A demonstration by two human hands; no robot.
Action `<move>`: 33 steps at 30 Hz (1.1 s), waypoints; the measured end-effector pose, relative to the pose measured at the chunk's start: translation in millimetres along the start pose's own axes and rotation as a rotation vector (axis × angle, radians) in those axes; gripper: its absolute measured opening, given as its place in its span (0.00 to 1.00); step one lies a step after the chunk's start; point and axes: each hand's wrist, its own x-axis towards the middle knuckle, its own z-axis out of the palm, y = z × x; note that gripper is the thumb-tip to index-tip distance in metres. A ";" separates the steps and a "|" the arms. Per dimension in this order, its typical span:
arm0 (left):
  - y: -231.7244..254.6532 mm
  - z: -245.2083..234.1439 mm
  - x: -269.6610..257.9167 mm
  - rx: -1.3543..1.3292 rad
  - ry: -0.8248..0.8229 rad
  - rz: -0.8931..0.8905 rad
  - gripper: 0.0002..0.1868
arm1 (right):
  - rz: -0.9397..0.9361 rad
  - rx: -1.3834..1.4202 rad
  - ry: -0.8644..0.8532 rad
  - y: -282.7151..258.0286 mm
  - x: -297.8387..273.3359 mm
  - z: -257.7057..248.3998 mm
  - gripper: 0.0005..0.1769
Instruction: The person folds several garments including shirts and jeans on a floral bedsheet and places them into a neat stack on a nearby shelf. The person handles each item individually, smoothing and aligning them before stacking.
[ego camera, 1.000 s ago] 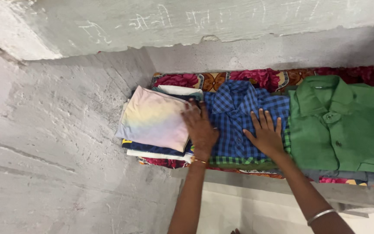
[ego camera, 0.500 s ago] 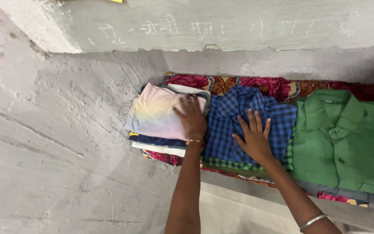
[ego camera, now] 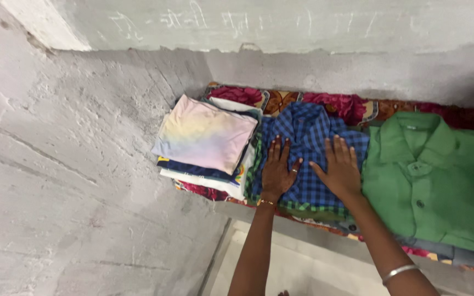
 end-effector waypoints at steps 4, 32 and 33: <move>-11.4 13.9 -4.7 0.071 0.001 -0.039 0.40 | 0.095 -0.014 0.082 11.7 4.6 12.8 0.55; -7.9 3.7 23.5 0.069 -0.103 0.126 0.37 | 0.236 -0.126 0.001 -46.3 -36.6 -17.3 0.45; -3.5 4.8 17.7 0.131 -0.074 0.114 0.38 | 0.250 -0.088 0.049 -48.8 -29.9 -14.7 0.44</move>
